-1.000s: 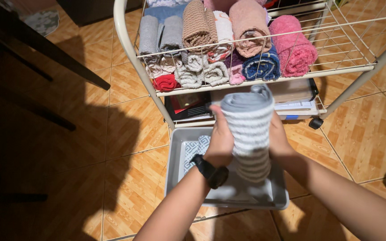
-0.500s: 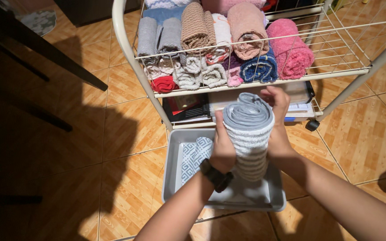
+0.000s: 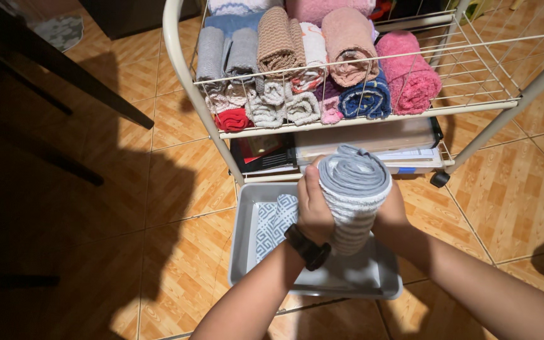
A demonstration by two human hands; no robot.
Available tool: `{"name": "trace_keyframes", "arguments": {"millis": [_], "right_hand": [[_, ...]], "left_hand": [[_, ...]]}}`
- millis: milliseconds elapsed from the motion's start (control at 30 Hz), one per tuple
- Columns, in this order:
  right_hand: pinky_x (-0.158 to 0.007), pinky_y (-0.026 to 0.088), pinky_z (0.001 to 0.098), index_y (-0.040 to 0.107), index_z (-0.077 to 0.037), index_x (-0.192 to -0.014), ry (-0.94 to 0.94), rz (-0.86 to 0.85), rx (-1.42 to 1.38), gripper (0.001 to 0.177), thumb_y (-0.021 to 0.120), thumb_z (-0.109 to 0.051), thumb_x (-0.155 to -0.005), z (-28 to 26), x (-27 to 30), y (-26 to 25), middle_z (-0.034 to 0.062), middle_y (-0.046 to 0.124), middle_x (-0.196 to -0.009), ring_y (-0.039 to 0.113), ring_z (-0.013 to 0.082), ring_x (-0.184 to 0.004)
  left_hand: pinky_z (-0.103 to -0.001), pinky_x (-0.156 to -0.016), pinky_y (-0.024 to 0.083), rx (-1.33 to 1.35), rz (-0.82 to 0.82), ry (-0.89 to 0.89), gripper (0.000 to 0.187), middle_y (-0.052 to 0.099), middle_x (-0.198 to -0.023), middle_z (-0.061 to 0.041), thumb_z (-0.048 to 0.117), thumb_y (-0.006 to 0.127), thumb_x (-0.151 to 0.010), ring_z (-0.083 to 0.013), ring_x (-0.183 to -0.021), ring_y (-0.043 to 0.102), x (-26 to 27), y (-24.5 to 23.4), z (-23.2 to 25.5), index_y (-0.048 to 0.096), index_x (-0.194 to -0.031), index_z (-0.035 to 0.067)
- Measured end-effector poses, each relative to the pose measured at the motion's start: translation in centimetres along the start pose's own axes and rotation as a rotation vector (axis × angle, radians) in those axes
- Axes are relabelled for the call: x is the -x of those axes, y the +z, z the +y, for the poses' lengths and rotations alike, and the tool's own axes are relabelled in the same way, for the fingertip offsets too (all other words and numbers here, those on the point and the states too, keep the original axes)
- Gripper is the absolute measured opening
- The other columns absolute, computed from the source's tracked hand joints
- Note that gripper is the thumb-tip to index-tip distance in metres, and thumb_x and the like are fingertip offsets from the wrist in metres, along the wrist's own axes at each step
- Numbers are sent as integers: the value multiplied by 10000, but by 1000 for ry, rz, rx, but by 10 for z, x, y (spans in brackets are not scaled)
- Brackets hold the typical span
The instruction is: The person folds various towels and cloths by hand, taking them from a grey plastic bin and placing them onto a white wire rack. The items include a grey towel, a blue patterned towel, a white towel with orange patterns, a beige towel, a pink towel, a white towel with a pink flower, a pink towel, a striped towel, and a blue patterned cloth.
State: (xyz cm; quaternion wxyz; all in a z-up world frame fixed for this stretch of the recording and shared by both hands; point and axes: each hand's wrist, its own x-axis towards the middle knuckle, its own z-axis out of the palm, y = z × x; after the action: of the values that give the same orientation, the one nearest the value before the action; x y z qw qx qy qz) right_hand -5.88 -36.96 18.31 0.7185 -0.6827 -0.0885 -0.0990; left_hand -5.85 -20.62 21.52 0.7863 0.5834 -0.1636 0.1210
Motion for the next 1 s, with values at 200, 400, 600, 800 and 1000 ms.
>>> {"name": "trace_keyframes", "arguments": {"millis": [200,400,600,800,1000], "right_hand": [[-1175,513,341,588,19,-1500,-141,-59,-61,469,641,-163,-1071,-32,3,17,131,703,-1454,664,178,-1318],[-1157,443,328,354,-46,-1657,-28,-298,43,938,807,-161,-844,-51,-2,29,93,591,-1535,563,158,-1390],[-1011,575,379,457,-29,-1611,352,-410,-206,832,806,-105,-860,-65,-21,6,103,719,-1331,690,185,-1196],[-860,670,440,465,-140,-1587,664,-262,-496,683,707,-244,-957,-75,-30,1,136,752,-1267,782,266,-1056],[-791,695,483,490,-40,-1555,733,-379,-426,672,705,-274,-963,-81,-30,-12,201,766,-1208,814,326,-981]], "left_hand": [[-372,-1093,552,306,47,-132,681,745,-1327,-178,485,311,-1247,-228,-1202,716,-18,3,5,666,-1392,-78],[-398,-1019,598,529,275,-444,920,757,-1314,-153,770,280,-1068,-261,-1142,751,-44,-14,11,683,-1391,9],[-392,-1093,544,126,9,-183,671,663,-1408,-146,320,794,-1008,-216,-1265,658,-36,-6,22,474,-1503,1],[-387,-1072,544,392,194,-348,626,677,-1392,-147,250,751,-1022,-221,-1242,665,-51,-6,9,460,-1523,11],[-377,-1080,527,376,263,-296,614,662,-1409,-159,134,685,-1050,-218,-1247,648,-60,-2,-6,392,-1583,53]]}}
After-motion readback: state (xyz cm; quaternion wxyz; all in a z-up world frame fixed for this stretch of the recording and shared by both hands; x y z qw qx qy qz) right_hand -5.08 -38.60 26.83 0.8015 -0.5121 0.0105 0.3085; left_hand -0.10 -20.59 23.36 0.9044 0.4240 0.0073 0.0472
